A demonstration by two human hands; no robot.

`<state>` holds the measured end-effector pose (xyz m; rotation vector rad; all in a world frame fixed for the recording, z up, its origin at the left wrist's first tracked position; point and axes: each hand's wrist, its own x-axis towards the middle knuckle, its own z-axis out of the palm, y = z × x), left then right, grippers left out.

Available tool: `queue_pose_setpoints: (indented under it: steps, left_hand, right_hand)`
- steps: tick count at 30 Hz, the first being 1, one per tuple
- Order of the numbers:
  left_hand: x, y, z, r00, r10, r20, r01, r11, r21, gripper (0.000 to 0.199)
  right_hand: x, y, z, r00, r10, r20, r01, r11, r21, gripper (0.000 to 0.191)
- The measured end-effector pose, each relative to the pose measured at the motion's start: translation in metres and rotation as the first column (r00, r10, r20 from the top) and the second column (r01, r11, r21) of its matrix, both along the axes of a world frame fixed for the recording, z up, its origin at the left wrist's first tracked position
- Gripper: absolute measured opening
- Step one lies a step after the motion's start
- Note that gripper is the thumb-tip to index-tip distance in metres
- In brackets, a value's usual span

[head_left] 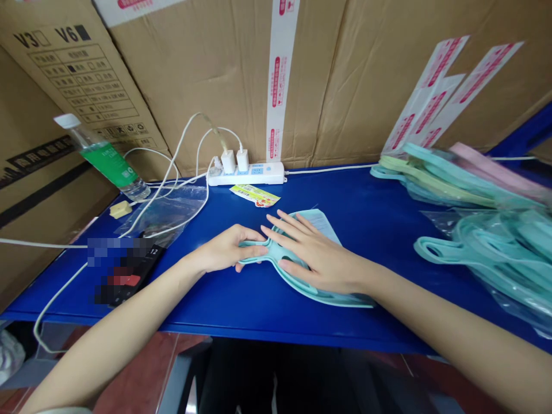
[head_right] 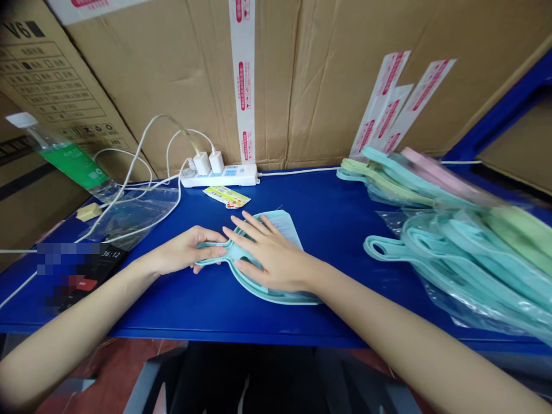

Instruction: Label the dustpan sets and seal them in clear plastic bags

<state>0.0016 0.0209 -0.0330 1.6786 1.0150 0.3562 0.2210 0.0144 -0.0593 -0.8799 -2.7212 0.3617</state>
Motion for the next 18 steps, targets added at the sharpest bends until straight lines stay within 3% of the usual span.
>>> queue_pose_setpoints:
  steps: [9,18]
  left_hand:
    - [-0.006,0.001,0.002,0.995,-0.081,-0.066,0.086,0.993,0.082,0.037]
    - [-0.018,-0.001,0.016,0.927,-0.132,-0.351,0.222,0.948,0.228,0.027]
  right_hand:
    - [0.002,-0.003,0.008,0.998,0.024,0.053,-0.017,0.992,-0.127,0.071]
    - [0.020,-0.002,0.015,0.990,-0.023,0.142,0.058,0.966,-0.252,0.081]
